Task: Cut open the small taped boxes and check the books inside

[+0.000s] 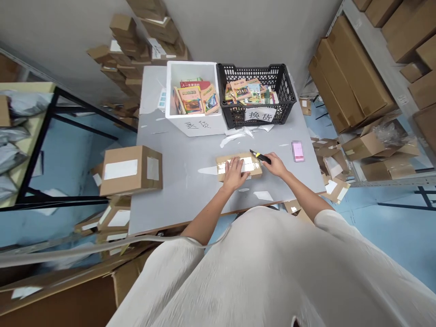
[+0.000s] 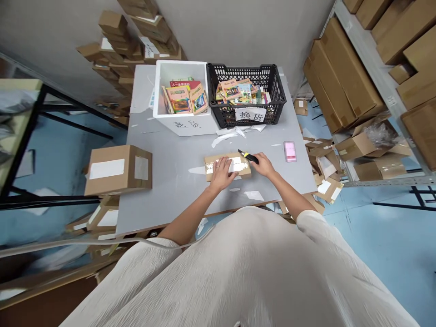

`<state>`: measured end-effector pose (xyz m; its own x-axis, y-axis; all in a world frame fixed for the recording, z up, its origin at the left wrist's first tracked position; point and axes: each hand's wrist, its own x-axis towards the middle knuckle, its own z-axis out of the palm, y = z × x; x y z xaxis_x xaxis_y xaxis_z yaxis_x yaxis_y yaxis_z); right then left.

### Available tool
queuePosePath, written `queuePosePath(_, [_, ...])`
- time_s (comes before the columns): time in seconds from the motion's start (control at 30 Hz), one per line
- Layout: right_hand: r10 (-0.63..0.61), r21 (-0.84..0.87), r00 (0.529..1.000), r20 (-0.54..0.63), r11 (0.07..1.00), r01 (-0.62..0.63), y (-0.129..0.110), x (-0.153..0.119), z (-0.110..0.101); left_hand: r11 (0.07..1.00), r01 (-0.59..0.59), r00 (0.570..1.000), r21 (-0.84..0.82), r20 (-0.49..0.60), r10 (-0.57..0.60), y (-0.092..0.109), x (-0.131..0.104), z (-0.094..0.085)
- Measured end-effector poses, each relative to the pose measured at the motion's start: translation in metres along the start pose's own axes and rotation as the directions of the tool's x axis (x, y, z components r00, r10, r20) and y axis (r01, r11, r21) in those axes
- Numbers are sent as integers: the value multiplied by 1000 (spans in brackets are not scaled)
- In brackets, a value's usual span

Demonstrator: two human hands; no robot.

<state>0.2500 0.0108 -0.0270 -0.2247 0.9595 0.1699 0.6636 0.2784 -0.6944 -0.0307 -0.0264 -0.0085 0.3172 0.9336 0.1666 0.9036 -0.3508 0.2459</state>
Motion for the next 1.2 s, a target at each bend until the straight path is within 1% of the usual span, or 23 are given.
queuePosePath(0.1, [-61, -23, 998, 22, 998, 61, -14, 28, 7, 1000, 11, 1000, 29, 20, -12, -7, -17, -4])
queuePosePath(0.2, [-80, -58, 995, 58, 995, 84, -27, 51, 15, 999, 27, 999, 43, 44, -29, -13, -29, -7])
queuePosePath(0.27, [-91, -66, 991, 102, 993, 98, -35, 59, 19, 998, 38, 998, 46, 53, -41, -14, -33, -9])
queuePosePath(0.33, [-95, -63, 984, 148, 992, 105, -41, 62, 23, 998, 42, 998, 47, 51, -45, -13, -35, -10])
queuePosePath(0.4, [-84, -62, 983, 164, 994, 95, -45, 61, 24, 998, 41, 998, 49, 42, -43, -11, -34, -12])
queuePosePath(0.47, [-58, -76, 987, 152, 995, 70, -46, 57, 22, 997, 57, 998, 56, 30, -59, -9, -33, -12])
queuePosePath(0.57, [-17, -113, 991, 136, 993, 33, -42, 48, 16, 989, 141, 990, 50, 7, -141, -11, -28, -11])
queuePosePath(0.67, [19, -134, 989, 149, 991, 2, -37, 36, 8, 975, 223, 975, -28, 9, -222, -17, -19, -7])
queuePosePath(0.73, [41, -130, 987, 157, 991, -21, -34, 27, 5, 972, 218, 976, -91, -1, -219, -19, -10, -3])
queuePosePath(0.87, [88, -58, 981, 173, 995, -79, -32, 10, 7, 978, 142, 987, -155, -52, -151, -18, 11, 0])
queuePosePath(1.0, [104, 55, 967, 230, 991, -120, -31, 0, 13, 980, 152, 987, -126, -31, -157, -9, 26, -3])
queuePosePath(1.03, [104, 83, 970, 218, 989, -125, -29, 0, 14, 980, 164, 985, -111, -37, -169, -5, 28, -3])
queuePosePath(1.1, [108, 129, 982, 155, 983, -128, -25, 1, 14, 977, 194, 978, -83, -58, -199, 5, 29, -3])
queuePosePath(1.2, [114, 159, 992, 49, 980, -120, -19, 9, 13, 977, 206, 978, -63, -18, -207, 24, 28, 3])
